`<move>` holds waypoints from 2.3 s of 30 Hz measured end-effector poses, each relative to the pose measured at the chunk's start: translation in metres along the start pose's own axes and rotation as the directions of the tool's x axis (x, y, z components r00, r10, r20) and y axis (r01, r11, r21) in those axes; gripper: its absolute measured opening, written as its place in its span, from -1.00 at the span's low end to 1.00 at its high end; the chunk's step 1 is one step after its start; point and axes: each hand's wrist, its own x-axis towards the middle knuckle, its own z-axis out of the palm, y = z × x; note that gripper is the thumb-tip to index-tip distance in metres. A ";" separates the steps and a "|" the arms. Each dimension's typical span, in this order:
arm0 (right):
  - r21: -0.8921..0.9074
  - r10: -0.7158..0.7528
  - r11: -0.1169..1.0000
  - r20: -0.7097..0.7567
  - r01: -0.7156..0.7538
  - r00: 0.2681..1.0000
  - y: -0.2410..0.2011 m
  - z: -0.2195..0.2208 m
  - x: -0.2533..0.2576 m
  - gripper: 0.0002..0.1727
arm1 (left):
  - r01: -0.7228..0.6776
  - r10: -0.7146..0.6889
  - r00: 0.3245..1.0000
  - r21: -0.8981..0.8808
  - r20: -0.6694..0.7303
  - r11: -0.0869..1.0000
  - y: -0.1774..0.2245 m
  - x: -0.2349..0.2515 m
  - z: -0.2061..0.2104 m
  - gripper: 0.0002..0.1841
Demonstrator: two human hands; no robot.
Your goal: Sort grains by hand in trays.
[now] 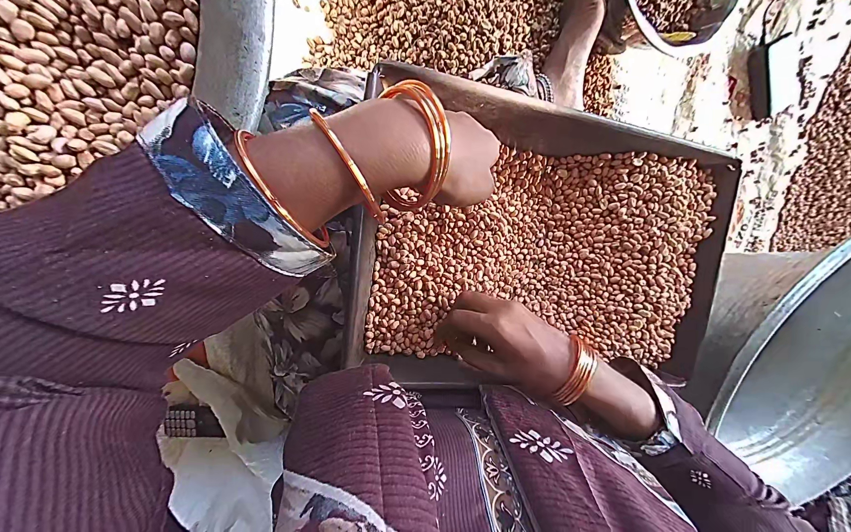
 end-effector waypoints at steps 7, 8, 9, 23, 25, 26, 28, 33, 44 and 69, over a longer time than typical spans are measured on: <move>-0.304 -0.048 0.952 -0.021 0.039 0.999 -0.010 0.016 -0.001 -0.83 | 0.007 -0.007 1.000 0.007 -0.014 1.000 -0.001 0.000 0.000 -0.67; -0.296 -0.046 0.954 -0.026 0.036 0.999 -0.009 0.017 -0.001 -0.83 | 0.007 -0.007 1.000 0.005 -0.014 1.000 0.000 0.000 0.000 -0.67; -0.260 -0.041 0.965 -0.030 0.032 0.999 -0.008 0.016 -0.001 -0.82 | 0.002 -0.002 1.000 -0.003 -0.017 1.000 0.000 0.000 0.000 -0.66; -0.002 0.297 0.952 -0.252 -0.308 0.921 0.034 -0.078 -0.049 -0.81 | -0.162 0.153 0.986 -0.188 -0.062 0.969 0.012 0.007 0.019 -0.69; -0.056 0.248 0.963 -0.176 -0.262 0.953 0.038 -0.059 -0.050 -0.84 | -0.183 0.174 0.982 -0.147 -0.077 0.972 0.013 0.011 0.024 -0.70; -0.030 0.228 0.972 -0.141 -0.235 0.963 0.037 -0.049 -0.050 -0.83 | -0.194 0.183 0.979 -0.136 -0.086 0.972 0.013 0.013 0.026 -0.70; 0.042 0.175 0.984 -0.090 -0.171 0.981 0.031 -0.031 -0.047 -0.82 | -0.210 0.198 0.974 -0.117 -0.109 0.971 0.013 0.016 0.032 -0.69; -0.001 0.040 0.999 -0.093 -0.040 0.995 0.017 0.000 -0.035 -0.82 | -0.240 0.242 0.945 0.036 -0.222 0.970 0.007 0.020 0.039 -0.80; 0.085 0.091 0.993 -0.052 -0.086 0.995 0.024 -0.010 -0.031 -0.79 | -0.433 0.492 0.823 0.247 -0.283 0.867 0.001 0.033 0.057 -0.90; -0.059 0.152 0.986 -0.117 -0.159 0.982 0.036 -0.015 -0.060 -0.84 | -0.377 0.429 0.866 0.228 -0.256 0.898 0.008 0.032 0.058 -0.79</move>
